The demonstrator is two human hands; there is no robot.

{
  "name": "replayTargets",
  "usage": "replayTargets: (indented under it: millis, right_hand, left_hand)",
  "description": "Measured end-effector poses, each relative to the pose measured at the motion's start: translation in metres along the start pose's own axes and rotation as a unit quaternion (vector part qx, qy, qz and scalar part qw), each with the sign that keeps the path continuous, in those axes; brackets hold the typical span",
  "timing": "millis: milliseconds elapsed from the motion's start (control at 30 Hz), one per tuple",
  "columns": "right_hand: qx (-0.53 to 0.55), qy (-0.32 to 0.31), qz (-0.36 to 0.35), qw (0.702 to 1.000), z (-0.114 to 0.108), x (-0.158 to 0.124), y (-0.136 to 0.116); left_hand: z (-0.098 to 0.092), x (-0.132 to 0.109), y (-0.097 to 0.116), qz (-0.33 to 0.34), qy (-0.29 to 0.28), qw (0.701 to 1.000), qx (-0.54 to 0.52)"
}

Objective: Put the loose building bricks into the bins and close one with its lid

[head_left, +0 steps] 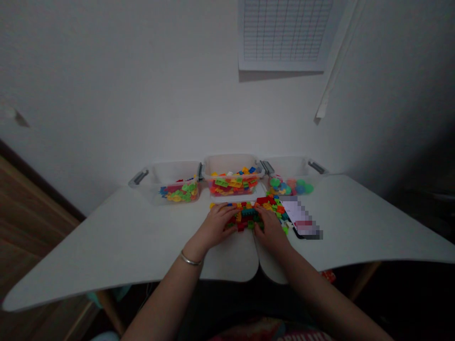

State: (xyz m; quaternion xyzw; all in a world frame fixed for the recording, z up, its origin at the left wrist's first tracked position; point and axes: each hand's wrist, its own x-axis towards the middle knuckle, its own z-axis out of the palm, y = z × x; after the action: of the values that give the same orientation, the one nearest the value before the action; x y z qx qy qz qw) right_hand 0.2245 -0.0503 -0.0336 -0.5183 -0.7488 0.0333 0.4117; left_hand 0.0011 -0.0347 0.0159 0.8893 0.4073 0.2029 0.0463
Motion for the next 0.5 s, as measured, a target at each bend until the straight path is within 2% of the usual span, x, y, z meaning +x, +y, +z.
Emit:
replayTargets:
  millis: [300,500]
  right_hand:
    - [0.006,-0.037,-0.024,0.999,0.0,-0.001,-0.003]
    - [0.011,-0.053,-0.018,0.998,-0.001,-0.002,-0.002]
  left_hand:
    - [-0.006,0.025,0.026,-0.032,-0.023,0.997,0.073]
    - [-0.009,0.029,0.023,-0.05,-0.01,0.995,0.087]
